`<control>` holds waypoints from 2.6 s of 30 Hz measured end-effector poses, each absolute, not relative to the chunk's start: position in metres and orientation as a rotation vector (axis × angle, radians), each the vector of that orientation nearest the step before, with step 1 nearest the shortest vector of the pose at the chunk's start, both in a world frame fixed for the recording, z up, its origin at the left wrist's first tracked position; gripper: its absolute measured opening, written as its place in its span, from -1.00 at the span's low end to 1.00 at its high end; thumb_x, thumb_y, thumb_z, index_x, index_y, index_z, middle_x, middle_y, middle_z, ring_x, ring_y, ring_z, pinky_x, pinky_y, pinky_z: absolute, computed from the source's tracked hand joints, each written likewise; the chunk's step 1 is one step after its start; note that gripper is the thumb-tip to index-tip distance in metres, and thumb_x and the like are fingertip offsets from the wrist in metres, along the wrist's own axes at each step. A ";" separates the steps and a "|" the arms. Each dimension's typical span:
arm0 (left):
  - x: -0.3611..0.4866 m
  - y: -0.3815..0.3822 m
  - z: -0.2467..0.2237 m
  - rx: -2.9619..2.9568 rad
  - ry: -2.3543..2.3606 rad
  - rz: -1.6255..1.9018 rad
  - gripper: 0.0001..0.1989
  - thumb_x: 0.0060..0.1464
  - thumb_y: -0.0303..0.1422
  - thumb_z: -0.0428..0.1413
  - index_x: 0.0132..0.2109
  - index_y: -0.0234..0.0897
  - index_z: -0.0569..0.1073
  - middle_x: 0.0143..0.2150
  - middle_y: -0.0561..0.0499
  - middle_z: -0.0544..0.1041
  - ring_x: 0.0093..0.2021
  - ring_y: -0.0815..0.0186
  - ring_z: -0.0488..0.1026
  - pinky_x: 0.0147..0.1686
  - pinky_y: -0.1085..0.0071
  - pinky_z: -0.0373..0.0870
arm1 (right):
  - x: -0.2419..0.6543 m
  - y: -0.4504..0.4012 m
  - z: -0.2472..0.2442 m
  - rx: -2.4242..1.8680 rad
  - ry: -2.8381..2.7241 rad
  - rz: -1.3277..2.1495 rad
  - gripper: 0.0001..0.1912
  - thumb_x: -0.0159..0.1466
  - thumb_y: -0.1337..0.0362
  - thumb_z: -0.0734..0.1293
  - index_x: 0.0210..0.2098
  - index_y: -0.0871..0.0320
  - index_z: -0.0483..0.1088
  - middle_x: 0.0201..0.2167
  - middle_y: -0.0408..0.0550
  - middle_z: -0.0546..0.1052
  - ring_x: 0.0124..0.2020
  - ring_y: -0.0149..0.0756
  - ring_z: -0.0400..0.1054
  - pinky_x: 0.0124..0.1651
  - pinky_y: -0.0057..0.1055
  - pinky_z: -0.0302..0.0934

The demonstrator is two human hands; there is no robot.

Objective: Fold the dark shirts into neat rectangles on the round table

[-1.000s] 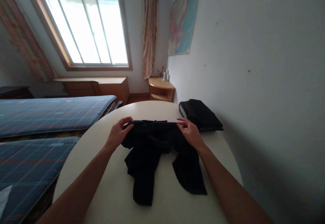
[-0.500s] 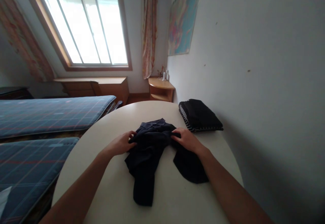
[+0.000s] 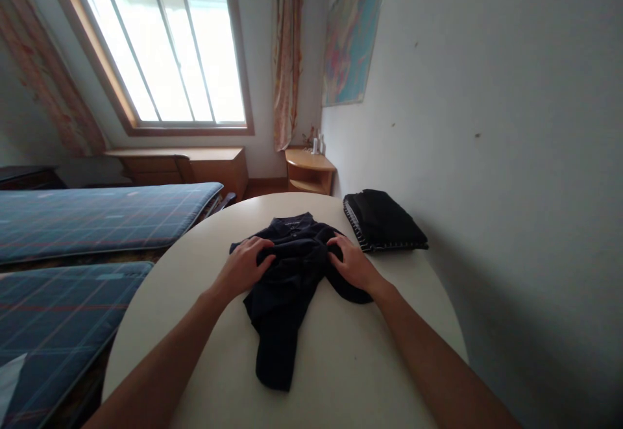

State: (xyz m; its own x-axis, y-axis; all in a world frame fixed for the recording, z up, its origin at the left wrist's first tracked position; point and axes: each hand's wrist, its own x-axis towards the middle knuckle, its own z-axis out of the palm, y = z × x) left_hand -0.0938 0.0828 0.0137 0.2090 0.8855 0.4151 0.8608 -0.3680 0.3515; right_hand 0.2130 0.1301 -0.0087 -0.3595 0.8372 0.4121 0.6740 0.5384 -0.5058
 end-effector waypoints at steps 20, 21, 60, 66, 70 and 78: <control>-0.126 0.098 -0.001 2.327 2.173 0.902 -0.69 0.23 -0.34 -0.04 0.05 -0.23 0.46 0.16 -0.15 0.44 0.12 0.06 0.40 0.13 0.17 0.30 | 0.210 0.133 -0.011 -1.505 -2.211 -0.156 -0.79 0.27 0.29 0.33 -0.14 0.06 0.57 0.10 0.06 0.41 0.15 -0.04 0.21 0.17 -0.14 0.11; -0.117 0.095 0.001 2.370 2.012 0.914 -0.68 0.26 -0.28 -0.06 0.06 -0.20 0.45 0.12 -0.12 0.47 0.08 0.11 0.43 0.11 0.22 0.32 | 0.210 0.131 -0.011 -1.492 -2.223 -0.134 -0.82 0.27 0.24 0.34 -0.19 0.06 0.58 0.05 0.05 0.43 0.11 -0.05 0.23 0.15 -0.16 0.12; -0.147 0.106 -0.013 2.267 2.455 0.299 -0.54 0.21 -0.42 -0.05 0.25 -0.33 0.33 0.19 -0.23 0.43 0.14 0.03 0.41 0.08 0.17 0.32 | 0.212 0.136 -0.016 -1.731 -2.042 -0.283 -0.74 0.28 0.38 0.30 -0.08 0.05 0.52 0.22 0.09 0.31 0.24 0.02 0.09 0.15 -0.09 0.08; -0.107 0.093 -0.010 2.230 2.279 0.302 -0.53 0.27 -0.25 -0.06 0.24 -0.39 0.30 0.10 -0.24 0.50 0.05 0.01 0.49 0.02 0.19 0.37 | 0.199 0.122 -0.010 -1.518 -2.215 0.041 -0.75 0.36 0.25 0.23 -0.06 0.10 0.49 -0.14 0.02 0.52 -0.11 -0.21 0.39 -0.02 -0.37 0.23; -0.113 0.100 -0.025 2.193 2.186 0.428 -0.46 0.33 -0.21 -0.16 0.33 -0.42 0.19 0.24 -0.29 0.39 0.22 0.03 0.36 0.16 0.16 0.26 | 0.192 0.118 -0.022 -1.436 -2.343 0.107 -0.65 0.37 0.18 0.23 0.06 0.16 0.46 0.02 0.08 0.50 0.03 -0.14 0.37 0.11 -0.30 0.22; -0.151 0.108 -0.021 2.088 2.403 0.348 -0.54 0.24 -0.31 -0.07 0.23 -0.35 0.34 0.23 -0.28 0.39 0.22 0.00 0.34 0.15 0.14 0.27 | 0.218 0.142 -0.040 -1.360 -2.328 0.182 -0.57 0.38 0.36 0.13 0.20 0.21 0.32 0.21 0.15 0.37 0.23 -0.15 0.25 0.28 -0.20 0.12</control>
State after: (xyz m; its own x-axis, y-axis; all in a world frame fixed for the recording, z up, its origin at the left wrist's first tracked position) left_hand -0.1508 0.1076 -0.0214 -0.1486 0.9711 0.1868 0.9842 0.1269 0.1233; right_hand 0.2177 0.1419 -0.0398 -0.4225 0.8548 0.3015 0.7974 0.5086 -0.3247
